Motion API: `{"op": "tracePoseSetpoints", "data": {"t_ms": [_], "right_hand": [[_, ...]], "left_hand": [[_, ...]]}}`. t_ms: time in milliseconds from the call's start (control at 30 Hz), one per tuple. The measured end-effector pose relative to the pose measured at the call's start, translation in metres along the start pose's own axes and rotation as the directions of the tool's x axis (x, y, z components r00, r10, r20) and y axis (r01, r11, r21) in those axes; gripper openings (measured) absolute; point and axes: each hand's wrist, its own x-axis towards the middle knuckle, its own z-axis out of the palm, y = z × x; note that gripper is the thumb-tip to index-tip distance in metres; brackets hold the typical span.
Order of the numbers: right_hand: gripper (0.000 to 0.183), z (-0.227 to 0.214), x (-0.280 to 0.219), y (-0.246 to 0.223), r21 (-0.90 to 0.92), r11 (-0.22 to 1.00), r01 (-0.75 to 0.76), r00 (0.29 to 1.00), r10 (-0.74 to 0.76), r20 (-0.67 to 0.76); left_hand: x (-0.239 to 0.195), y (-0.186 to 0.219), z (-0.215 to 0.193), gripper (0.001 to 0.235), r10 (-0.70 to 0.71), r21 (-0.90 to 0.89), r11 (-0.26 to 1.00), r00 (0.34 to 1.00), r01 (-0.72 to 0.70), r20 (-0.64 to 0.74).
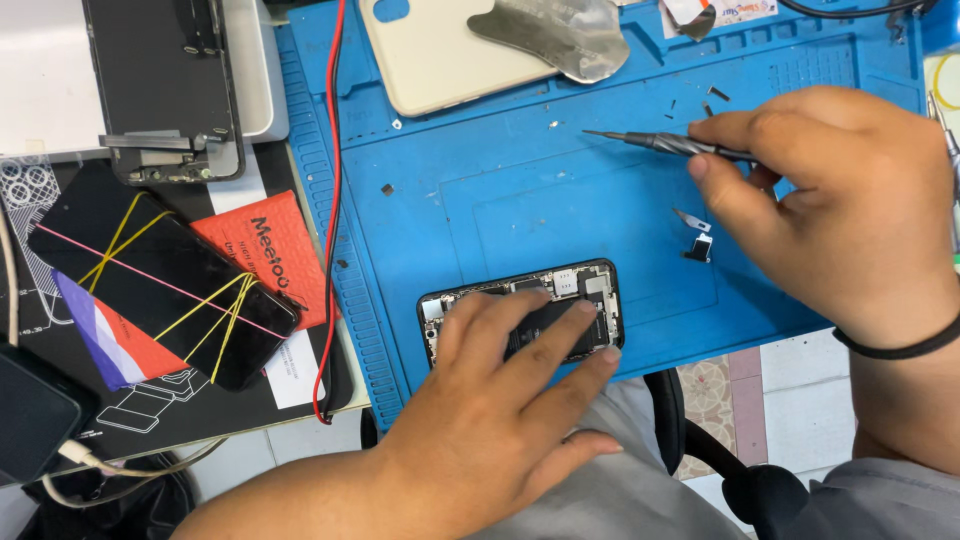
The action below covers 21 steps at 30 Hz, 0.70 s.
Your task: The person uses a precision screwdriver to remove screws from a disassembled smartphone placed on a blue work mat. The person then uses a metal spudger to pry and lift internal components and ribbon cables while working on the phone's motherboard area.
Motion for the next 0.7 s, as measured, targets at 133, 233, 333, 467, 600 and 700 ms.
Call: {"op": "tracePoseSetpoints", "data": {"t_ms": [133, 233, 333, 467, 600, 700], "right_hand": [[0.016, 0.01, 0.006, 0.002, 0.015, 0.999, 0.042, 0.998, -0.041, -0.044], [0.018, 0.015, 0.008, 0.002, 0.007, 0.999, 0.039, 0.998, -0.038, -0.058], [0.018, 0.014, 0.004, 0.003, 0.017, 1.0, 0.012, 0.999, -0.012, -0.048], [0.02, 0.002, -0.015, 0.003, 0.108, 0.99, -0.091, 0.996, 0.091, 0.012], [0.027, -0.01, -0.041, 0.004, 0.334, 0.929, -0.16, 0.979, 0.108, 0.171], [0.028, -0.01, -0.065, 0.008, 0.516, 0.848, -0.121, 0.982, 0.028, 0.185]], "left_hand": [[0.003, -0.005, -0.013, 0.045, -0.045, -0.001, 0.999, 0.995, 0.045, -0.085], [0.005, -0.009, -0.019, 0.038, -0.067, -0.021, 0.998, 0.984, 0.065, -0.164], [0.005, -0.013, -0.021, 0.031, -0.117, -0.078, 0.992, 0.962, 0.101, -0.247], [0.003, -0.018, -0.02, 0.037, -0.276, -0.228, 0.952, 0.892, 0.203, -0.359], [0.002, -0.021, -0.012, 0.061, -0.267, -0.362, 0.926, 0.864, 0.107, -0.427], [0.002, -0.02, -0.011, 0.071, -0.193, -0.42, 0.908, 0.884, -0.004, -0.426]]}}
